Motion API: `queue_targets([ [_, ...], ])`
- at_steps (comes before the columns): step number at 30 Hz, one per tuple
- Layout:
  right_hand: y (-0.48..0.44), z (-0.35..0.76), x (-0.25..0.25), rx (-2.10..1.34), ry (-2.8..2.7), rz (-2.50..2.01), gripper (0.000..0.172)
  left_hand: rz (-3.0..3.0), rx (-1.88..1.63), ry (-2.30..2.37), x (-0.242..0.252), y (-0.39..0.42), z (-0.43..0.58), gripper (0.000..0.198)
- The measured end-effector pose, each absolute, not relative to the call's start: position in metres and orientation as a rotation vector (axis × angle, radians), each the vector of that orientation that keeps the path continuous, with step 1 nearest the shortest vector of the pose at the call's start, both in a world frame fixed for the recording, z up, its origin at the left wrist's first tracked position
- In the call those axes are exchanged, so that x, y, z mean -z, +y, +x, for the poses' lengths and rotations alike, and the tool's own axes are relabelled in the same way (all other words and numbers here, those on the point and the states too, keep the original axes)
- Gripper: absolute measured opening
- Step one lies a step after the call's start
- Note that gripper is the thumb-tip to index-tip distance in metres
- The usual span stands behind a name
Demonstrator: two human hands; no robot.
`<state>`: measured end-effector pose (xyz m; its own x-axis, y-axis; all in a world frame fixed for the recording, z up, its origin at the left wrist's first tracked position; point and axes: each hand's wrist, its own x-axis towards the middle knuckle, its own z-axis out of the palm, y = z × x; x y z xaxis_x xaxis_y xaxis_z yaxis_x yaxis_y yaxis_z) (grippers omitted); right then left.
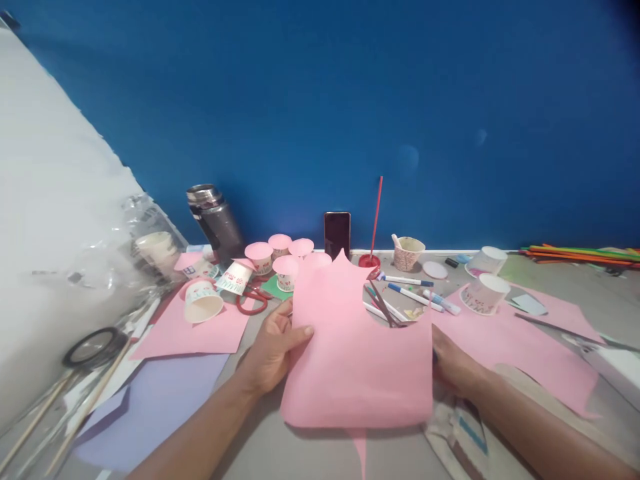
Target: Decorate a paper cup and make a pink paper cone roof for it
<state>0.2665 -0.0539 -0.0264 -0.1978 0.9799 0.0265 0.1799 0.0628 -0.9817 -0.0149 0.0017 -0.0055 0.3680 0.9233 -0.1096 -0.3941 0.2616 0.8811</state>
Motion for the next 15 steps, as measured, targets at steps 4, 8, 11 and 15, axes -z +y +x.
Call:
queue_targets([
  [4,-0.059,0.264,0.017,-1.421,-1.437,-1.306,0.018,0.84,-0.999,0.802,0.013,-0.003,-0.012,0.069],
  [8,-0.062,0.262,0.022,-1.365,-1.396,-1.443,0.016,0.905,-1.058,0.873,0.017,-0.003,-0.012,0.061],
  [11,-0.062,0.26,0.027,-1.346,-1.339,-1.454,0.017,0.927,-1.043,0.918,0.019,-0.003,-0.013,0.057],
  [15,-0.061,0.256,0.026,-1.345,-1.225,-1.392,0.015,0.936,-1.007,1.009,0.017,-0.005,-0.013,0.06],
])
